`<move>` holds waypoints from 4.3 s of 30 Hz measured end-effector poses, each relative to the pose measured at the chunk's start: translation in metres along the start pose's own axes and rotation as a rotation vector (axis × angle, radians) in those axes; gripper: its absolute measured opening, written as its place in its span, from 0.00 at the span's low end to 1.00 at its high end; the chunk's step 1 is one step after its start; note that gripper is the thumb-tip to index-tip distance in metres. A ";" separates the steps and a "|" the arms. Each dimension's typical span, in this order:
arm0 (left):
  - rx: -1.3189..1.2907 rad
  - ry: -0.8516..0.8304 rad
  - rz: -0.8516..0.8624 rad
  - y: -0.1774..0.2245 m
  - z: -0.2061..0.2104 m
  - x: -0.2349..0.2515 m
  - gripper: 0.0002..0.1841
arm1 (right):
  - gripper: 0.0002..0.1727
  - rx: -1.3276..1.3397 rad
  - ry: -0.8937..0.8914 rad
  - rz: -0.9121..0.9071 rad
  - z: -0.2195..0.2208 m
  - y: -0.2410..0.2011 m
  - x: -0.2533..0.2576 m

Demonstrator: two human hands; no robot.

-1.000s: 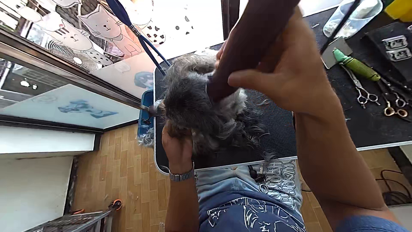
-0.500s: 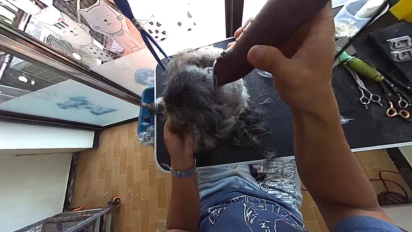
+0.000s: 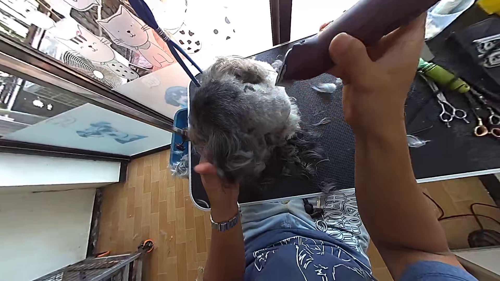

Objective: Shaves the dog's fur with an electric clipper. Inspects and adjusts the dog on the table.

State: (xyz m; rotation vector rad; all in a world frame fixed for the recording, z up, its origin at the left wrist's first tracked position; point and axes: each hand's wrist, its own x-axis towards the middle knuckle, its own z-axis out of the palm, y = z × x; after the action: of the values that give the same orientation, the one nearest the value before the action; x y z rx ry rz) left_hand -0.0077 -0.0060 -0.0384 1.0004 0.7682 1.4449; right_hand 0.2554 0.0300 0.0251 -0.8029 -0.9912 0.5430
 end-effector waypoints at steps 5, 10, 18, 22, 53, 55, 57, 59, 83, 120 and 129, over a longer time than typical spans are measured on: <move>0.309 0.045 0.064 0.008 0.004 0.030 0.07 | 0.39 -0.025 0.046 0.001 -0.005 0.003 -0.004; 0.518 0.039 0.156 0.021 -0.034 0.047 0.11 | 0.40 -0.041 0.024 0.038 -0.017 0.007 -0.012; 0.459 -0.002 0.009 0.039 -0.060 0.056 0.18 | 0.39 -0.012 0.003 0.102 0.012 0.014 -0.028; 0.401 -0.100 -0.131 0.039 -0.076 0.059 0.17 | 0.41 -0.054 -0.031 0.089 0.034 0.016 -0.035; 0.432 -0.541 -0.242 -0.029 -0.094 0.192 0.25 | 0.45 -0.122 0.023 0.335 -0.043 -0.008 -0.095; 0.294 -0.547 -0.387 -0.042 -0.092 0.192 0.11 | 0.42 0.006 0.033 0.397 -0.050 -0.009 -0.105; 0.256 -0.473 -0.440 -0.047 -0.089 0.181 0.13 | 0.35 0.189 0.076 0.449 -0.062 -0.008 -0.114; 0.247 -0.373 -0.430 -0.047 -0.086 0.164 0.15 | 0.38 0.314 0.122 0.507 -0.077 -0.005 -0.125; 0.719 0.311 0.247 -0.012 -0.115 0.100 0.25 | 0.33 0.290 0.816 0.788 -0.126 0.072 -0.129; -0.794 -0.406 -0.715 -0.061 0.011 -0.005 0.12 | 0.15 -0.530 -0.459 0.148 -0.014 -0.006 0.053; -0.780 -0.432 -0.609 -0.029 0.039 0.018 0.15 | 0.11 -0.795 -0.282 -0.073 -0.077 -0.103 -0.031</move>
State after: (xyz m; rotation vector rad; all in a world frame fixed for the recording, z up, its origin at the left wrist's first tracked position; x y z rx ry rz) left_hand 0.0409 0.0122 -0.0453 0.3828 0.1199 0.8214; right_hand 0.3146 -0.0803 0.0679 -1.4084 -1.5232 0.1820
